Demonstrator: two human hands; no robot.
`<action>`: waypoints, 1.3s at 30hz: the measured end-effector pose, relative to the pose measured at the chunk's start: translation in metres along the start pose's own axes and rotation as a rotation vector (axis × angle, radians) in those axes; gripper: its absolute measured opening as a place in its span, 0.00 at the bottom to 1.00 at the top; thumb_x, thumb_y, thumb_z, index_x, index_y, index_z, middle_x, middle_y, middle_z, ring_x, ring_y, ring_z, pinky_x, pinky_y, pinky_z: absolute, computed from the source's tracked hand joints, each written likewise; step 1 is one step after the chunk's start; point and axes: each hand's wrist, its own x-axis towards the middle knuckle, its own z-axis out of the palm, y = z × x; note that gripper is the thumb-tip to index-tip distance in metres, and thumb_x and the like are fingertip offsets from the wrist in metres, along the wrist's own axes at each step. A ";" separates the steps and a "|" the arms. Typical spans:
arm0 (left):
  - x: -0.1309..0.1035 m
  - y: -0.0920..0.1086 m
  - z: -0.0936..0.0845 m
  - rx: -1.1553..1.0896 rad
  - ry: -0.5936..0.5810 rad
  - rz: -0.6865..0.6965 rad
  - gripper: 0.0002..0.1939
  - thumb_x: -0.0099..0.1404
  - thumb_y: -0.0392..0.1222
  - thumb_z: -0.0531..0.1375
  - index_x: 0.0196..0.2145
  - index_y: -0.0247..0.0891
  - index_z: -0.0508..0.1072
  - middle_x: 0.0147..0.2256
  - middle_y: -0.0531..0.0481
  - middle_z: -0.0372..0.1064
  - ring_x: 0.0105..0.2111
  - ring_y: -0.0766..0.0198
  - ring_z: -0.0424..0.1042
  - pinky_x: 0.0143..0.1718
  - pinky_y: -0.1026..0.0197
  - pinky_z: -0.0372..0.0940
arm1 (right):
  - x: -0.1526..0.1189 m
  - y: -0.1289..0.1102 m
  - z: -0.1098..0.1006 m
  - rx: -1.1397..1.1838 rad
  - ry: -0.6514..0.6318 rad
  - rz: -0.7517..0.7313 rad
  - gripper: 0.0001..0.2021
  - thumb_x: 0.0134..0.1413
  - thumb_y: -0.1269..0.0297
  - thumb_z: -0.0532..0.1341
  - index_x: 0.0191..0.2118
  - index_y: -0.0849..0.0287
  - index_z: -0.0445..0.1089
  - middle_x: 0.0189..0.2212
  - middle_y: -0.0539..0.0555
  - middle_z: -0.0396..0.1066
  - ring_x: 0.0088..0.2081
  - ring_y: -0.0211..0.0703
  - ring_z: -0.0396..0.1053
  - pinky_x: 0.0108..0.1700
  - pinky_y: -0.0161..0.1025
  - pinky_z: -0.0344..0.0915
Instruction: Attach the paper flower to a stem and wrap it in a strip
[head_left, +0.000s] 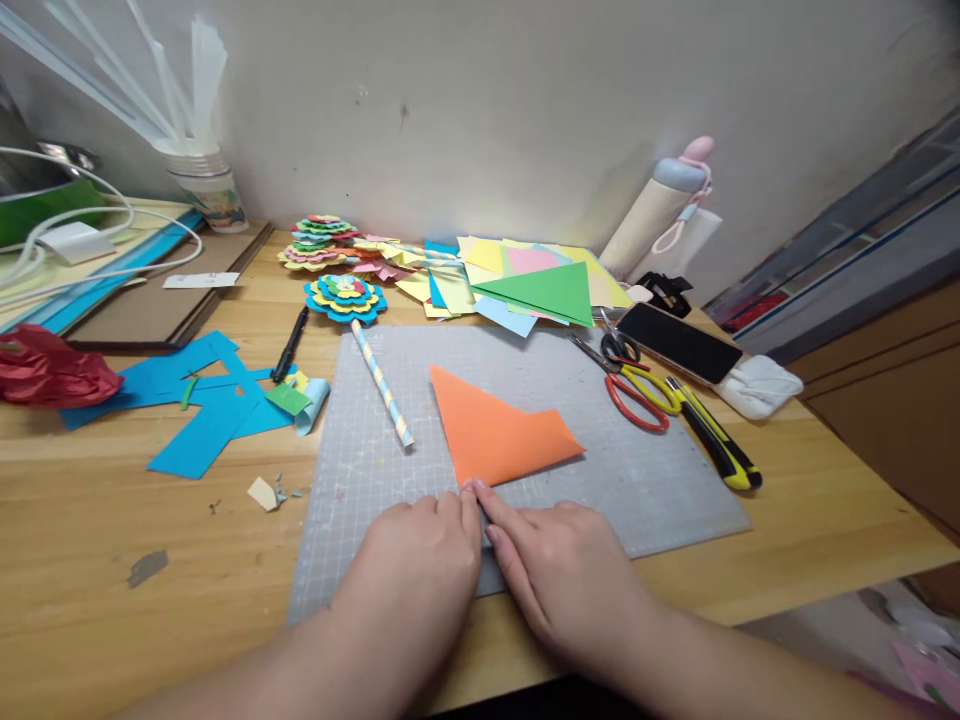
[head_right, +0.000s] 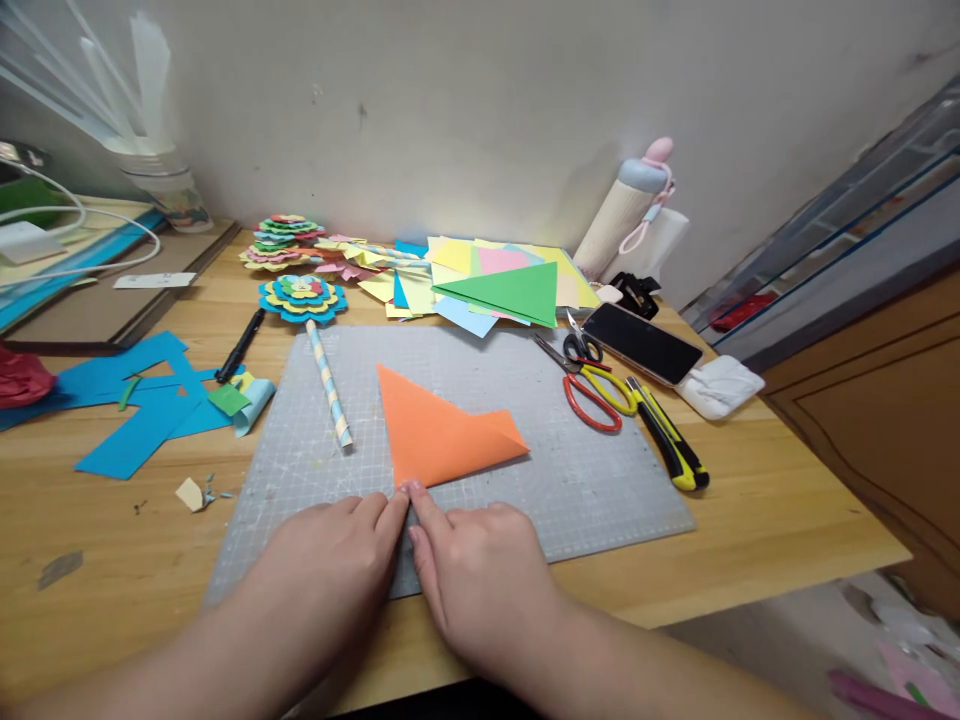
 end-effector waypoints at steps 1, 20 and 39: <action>0.000 0.000 0.000 0.009 0.001 0.002 0.27 0.57 0.22 0.48 0.53 0.29 0.69 0.35 0.40 0.74 0.31 0.53 0.75 0.27 0.54 0.72 | 0.000 0.000 0.000 -0.010 -0.016 0.019 0.23 0.65 0.66 0.43 0.58 0.67 0.65 0.24 0.56 0.75 0.23 0.47 0.70 0.26 0.43 0.55; 0.002 -0.001 -0.001 0.017 -0.056 -0.052 0.27 0.58 0.21 0.47 0.53 0.28 0.67 0.34 0.40 0.74 0.31 0.53 0.75 0.25 0.58 0.63 | -0.039 0.074 -0.012 -0.181 0.001 0.460 0.21 0.65 0.62 0.44 0.53 0.48 0.71 0.30 0.53 0.80 0.29 0.55 0.77 0.23 0.43 0.60; 0.009 -0.023 -0.009 -0.324 0.131 -0.199 0.15 0.65 0.36 0.48 0.35 0.40 0.74 0.32 0.47 0.73 0.35 0.53 0.73 0.33 0.54 0.63 | -0.011 0.021 -0.012 0.284 0.068 -0.168 0.14 0.57 0.72 0.54 0.49 0.59 0.65 0.54 0.54 0.69 0.52 0.48 0.64 0.49 0.48 0.52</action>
